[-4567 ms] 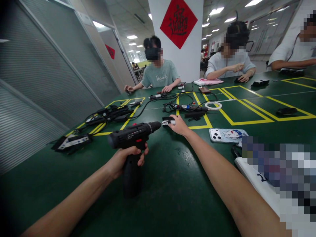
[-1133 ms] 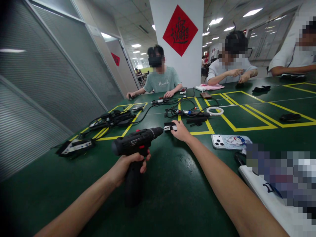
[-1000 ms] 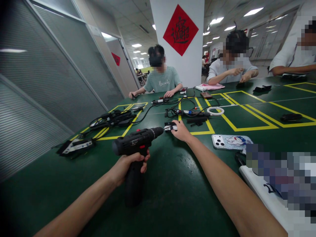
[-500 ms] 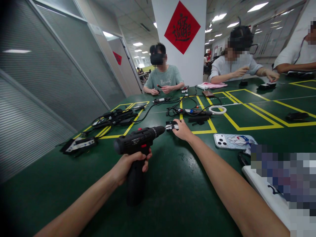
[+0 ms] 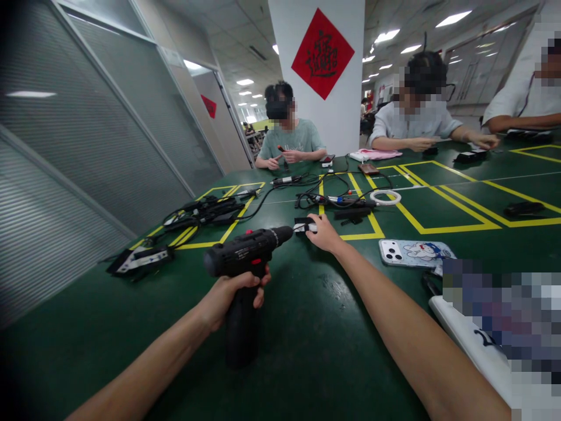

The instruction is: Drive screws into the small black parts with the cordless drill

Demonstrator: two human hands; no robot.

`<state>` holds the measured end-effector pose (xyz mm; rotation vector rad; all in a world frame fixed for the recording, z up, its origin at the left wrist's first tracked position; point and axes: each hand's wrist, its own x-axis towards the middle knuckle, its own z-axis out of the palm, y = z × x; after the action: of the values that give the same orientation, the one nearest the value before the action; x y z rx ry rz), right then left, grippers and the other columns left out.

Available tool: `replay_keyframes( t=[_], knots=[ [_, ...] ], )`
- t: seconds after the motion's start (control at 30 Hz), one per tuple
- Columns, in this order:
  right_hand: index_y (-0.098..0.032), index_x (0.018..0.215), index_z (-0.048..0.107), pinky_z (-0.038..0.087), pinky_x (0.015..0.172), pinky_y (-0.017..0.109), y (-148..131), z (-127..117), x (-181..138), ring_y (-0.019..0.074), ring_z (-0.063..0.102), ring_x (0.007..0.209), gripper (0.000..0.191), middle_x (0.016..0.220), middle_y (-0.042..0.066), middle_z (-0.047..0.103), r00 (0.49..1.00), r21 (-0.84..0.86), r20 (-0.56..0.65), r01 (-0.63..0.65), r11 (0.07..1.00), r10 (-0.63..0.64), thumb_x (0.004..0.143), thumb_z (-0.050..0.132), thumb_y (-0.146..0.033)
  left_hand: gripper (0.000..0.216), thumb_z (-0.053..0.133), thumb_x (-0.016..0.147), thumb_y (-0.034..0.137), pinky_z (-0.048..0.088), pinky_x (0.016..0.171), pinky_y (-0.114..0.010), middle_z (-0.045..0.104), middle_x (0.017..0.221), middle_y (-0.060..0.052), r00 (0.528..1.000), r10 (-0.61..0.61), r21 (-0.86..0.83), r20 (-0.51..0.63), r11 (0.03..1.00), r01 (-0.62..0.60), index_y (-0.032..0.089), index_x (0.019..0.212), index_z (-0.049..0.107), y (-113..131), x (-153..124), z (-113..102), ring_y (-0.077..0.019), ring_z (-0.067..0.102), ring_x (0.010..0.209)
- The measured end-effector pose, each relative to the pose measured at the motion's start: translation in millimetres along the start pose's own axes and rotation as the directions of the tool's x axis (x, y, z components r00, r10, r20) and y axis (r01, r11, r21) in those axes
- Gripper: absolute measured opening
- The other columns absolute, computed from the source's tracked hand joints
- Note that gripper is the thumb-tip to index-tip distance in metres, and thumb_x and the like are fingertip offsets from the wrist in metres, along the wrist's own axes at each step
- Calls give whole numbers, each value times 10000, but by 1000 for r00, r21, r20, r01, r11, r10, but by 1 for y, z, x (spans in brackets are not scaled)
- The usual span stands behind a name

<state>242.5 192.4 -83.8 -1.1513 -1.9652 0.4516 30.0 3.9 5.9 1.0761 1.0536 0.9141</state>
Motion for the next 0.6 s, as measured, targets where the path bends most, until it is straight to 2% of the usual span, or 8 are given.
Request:
replay_keyframes(
  t=[0.6],
  knots=[
    [-247,1215,479,385,953,345,-4,-5,0,186,526,995,490,1066,53,455,1000,27,26,-18,999,17,731,550,-223,204,527,730,201,423,542,-272,556,809,-27,1000,11,2,-10,1000,-11,133,921,553,0,0,-1,-102,524,497]
  ],
)
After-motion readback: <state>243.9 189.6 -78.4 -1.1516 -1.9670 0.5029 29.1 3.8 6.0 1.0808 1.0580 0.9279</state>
